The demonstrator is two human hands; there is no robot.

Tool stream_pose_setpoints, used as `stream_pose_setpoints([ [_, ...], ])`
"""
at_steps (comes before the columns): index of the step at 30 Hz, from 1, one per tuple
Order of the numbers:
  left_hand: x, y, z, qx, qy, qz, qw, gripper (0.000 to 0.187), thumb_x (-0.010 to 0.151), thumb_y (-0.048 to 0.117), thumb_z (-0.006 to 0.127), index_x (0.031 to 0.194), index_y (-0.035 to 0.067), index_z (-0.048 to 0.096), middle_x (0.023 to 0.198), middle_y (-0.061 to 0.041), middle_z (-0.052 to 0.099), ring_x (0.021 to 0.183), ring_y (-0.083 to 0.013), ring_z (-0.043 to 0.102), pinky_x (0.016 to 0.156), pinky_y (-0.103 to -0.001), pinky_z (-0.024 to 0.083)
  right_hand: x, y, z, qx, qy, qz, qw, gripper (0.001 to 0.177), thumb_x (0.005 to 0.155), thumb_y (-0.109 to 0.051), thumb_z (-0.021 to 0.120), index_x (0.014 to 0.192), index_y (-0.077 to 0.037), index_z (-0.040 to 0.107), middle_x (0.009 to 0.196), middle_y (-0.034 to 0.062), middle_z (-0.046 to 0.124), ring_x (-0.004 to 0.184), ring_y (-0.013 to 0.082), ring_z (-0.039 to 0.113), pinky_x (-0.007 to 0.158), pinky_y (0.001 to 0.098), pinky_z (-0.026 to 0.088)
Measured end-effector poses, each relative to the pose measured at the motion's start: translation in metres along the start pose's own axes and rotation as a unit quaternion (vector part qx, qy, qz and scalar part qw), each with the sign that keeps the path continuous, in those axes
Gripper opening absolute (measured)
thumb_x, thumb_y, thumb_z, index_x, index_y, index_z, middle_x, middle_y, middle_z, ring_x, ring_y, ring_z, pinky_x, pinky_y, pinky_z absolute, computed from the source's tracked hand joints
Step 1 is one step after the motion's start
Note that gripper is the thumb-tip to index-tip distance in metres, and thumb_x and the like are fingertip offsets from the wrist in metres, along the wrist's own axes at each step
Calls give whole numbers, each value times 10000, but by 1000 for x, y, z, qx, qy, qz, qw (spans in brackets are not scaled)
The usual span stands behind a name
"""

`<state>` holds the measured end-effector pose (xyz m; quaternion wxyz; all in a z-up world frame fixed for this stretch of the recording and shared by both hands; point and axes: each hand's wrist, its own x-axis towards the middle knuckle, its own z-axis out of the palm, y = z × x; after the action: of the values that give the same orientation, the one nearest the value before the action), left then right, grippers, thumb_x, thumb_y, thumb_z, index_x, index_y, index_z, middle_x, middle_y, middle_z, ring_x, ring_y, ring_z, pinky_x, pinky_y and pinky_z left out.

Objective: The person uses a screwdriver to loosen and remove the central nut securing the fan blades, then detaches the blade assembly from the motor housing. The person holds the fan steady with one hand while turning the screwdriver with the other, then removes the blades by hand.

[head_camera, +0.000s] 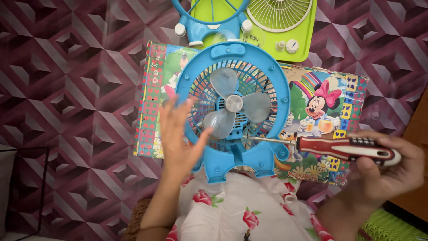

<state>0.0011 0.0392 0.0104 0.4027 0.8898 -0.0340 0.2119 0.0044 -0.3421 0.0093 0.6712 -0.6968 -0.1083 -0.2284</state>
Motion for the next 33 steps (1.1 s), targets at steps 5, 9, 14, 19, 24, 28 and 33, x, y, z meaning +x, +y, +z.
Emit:
stream_pose_setpoints([
  [5,-11,-33,1,-116,6,-141,983,1002,801,115,886,1608,52,295,1634,-185,405,1516,-354,438,1246,-471,371,-4,-14,11,-65,-48,-2,997,503,1014,-302,888,1186,12,534,1073,241,706,962,275,724,862,312,617],
  [9,-26,-61,16,-355,-17,-213,910,1065,858,179,844,1649,54,142,1630,-184,353,1481,-324,450,1218,-482,405,-6,-18,16,-127,-88,-16,988,464,998,-242,903,1152,46,574,1037,237,710,961,281,728,858,312,648],
  [14,-46,-91,35,-477,-49,-243,843,998,911,377,786,1647,17,215,1626,-190,376,1526,-318,413,1271,-478,361,-2,-26,24,-166,-117,-16,979,405,944,-149,885,1143,76,614,1019,235,694,971,275,765,834,298,637],
  [19,-63,-105,49,-536,-38,-250,805,1132,861,514,827,1628,23,157,1598,-183,349,1496,-320,399,1254,-488,363,4,-31,44,-141,-105,-6,984,358,935,-96,873,1136,58,620,1017,226,699,962,265,772,807,291,647],
  [24,-69,-113,52,-451,-38,-200,869,1227,828,680,780,1665,-15,213,1661,-178,354,1584,-303,356,1337,-472,288,27,-59,57,-242,-204,41,948,407,792,-104,849,1084,-25,577,1063,250,711,893,252,756,707,261,607],
  [28,-70,-113,56,-488,-32,-215,845,1253,799,686,812,1628,-25,198,1610,-189,363,1517,-321,397,1287,-502,336,37,-72,70,-332,-285,-13,899,427,735,-118,855,1054,-84,573,1071,214,728,878,275,761,726,298,594],
  [33,-68,-111,57,-480,-28,-188,856,1236,812,705,791,1646,-23,241,1655,-178,359,1571,-304,365,1333,-481,300,49,-74,84,-341,-362,-35,867,391,673,-154,861,982,-82,632,1018,204,737,825,277,753,672,313,577],
])
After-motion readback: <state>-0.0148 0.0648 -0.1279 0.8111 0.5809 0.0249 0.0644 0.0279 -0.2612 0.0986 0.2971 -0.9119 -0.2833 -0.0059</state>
